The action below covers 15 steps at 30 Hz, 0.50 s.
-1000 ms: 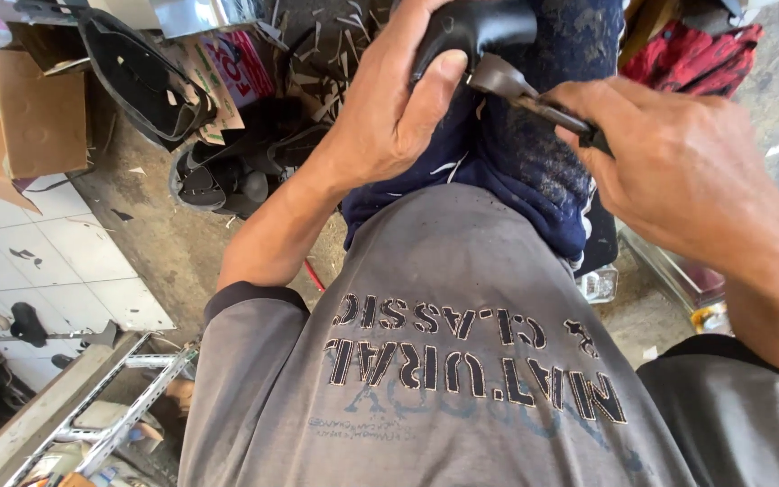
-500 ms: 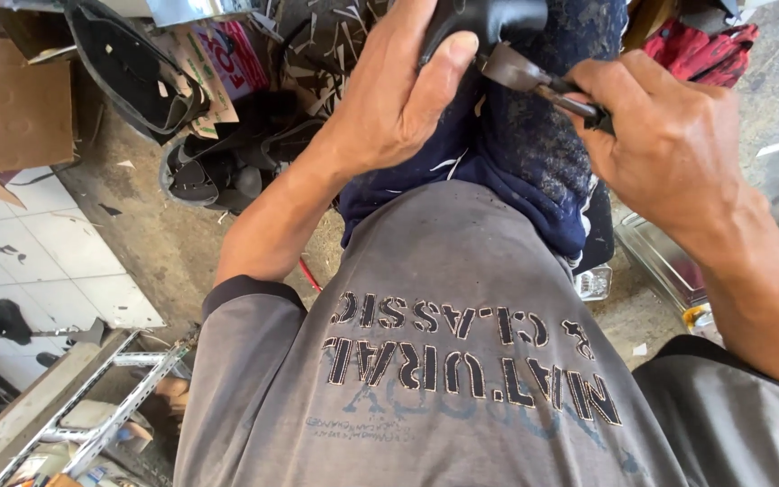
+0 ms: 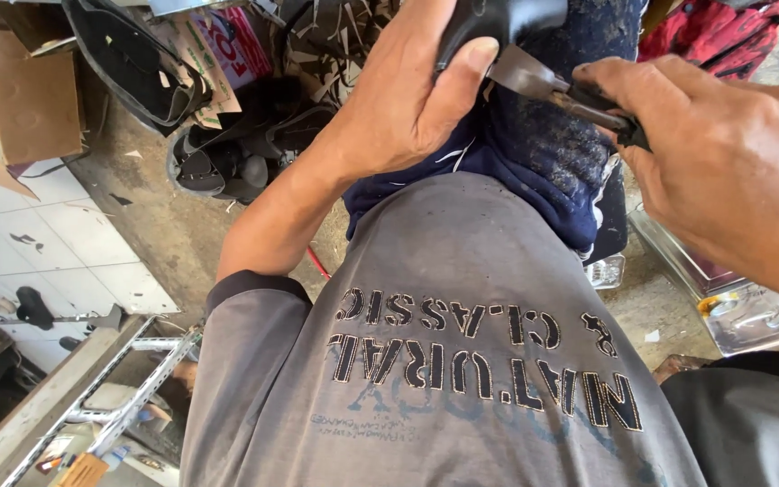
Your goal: Lasting a shoe by pulling the leather upper over a last and securing it using pliers and a hammer.
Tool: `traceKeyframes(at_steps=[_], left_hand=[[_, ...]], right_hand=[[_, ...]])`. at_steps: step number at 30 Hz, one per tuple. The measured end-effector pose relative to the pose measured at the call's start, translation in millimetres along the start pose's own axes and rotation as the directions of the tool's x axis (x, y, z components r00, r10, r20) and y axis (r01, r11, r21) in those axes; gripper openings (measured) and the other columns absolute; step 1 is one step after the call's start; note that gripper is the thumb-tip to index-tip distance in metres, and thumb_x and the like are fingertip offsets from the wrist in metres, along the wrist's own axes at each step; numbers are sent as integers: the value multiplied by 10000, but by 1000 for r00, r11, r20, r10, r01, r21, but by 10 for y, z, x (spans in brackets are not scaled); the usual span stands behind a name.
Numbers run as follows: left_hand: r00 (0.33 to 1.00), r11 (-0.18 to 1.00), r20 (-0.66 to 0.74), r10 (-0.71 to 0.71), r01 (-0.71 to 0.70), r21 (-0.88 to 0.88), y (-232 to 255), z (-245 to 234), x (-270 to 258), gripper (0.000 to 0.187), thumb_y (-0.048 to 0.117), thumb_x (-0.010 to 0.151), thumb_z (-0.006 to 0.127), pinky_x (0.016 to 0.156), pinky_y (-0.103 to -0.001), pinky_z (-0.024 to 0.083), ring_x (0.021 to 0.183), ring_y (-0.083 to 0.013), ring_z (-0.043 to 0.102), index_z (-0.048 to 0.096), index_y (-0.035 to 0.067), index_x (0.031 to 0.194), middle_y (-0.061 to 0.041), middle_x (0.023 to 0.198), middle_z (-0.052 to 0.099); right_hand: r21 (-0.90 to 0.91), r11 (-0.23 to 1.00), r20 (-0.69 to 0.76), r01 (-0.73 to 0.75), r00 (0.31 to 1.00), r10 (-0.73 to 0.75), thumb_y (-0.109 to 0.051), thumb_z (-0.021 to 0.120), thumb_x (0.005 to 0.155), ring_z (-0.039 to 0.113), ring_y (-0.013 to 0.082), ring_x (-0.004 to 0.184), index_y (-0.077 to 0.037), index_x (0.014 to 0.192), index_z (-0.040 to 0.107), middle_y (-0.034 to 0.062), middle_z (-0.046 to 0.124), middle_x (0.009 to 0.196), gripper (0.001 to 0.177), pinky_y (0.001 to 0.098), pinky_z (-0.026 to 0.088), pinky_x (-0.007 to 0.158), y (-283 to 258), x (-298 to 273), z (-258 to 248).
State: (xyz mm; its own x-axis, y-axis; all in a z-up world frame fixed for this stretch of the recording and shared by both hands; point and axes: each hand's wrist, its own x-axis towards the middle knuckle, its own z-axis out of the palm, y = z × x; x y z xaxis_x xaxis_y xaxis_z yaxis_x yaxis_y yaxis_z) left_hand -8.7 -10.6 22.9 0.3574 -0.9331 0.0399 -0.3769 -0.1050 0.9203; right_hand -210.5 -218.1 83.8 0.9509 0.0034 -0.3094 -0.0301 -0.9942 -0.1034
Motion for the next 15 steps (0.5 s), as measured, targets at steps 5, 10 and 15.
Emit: traceKeyframes(at_steps=[5,10,15], left_hand=[[999,1000,-33,11,-10,8,47,-59,45,438,388,1145,290,947,-443,437,1035,-346,535,440,8,1303,-181,1175,542],[997,999,-71,32,-34,-21,-49,-36,33,402,371,1156,317,942,-434,448,1017,-319,537,448,42,1348,-137,1161,562],[995,997,-73,75,-77,-23,14,-41,94,415,384,1135,299,796,-432,394,854,-288,446,487,15,1163,-104,973,479]], right_hand=[[125,991,4,-40,999,40,-361,638,1229,680,229,757,-234,1430,695,-48,663,1034,245,406,530,595,66,36,147],[75,997,-143,-4,990,15,-255,731,1222,672,192,822,-180,1447,724,-5,642,1106,237,348,563,594,86,21,415],[-74,997,-303,-2,953,-20,-266,726,1337,655,117,803,-223,1412,760,-61,650,1107,93,253,507,604,118,8,594]])
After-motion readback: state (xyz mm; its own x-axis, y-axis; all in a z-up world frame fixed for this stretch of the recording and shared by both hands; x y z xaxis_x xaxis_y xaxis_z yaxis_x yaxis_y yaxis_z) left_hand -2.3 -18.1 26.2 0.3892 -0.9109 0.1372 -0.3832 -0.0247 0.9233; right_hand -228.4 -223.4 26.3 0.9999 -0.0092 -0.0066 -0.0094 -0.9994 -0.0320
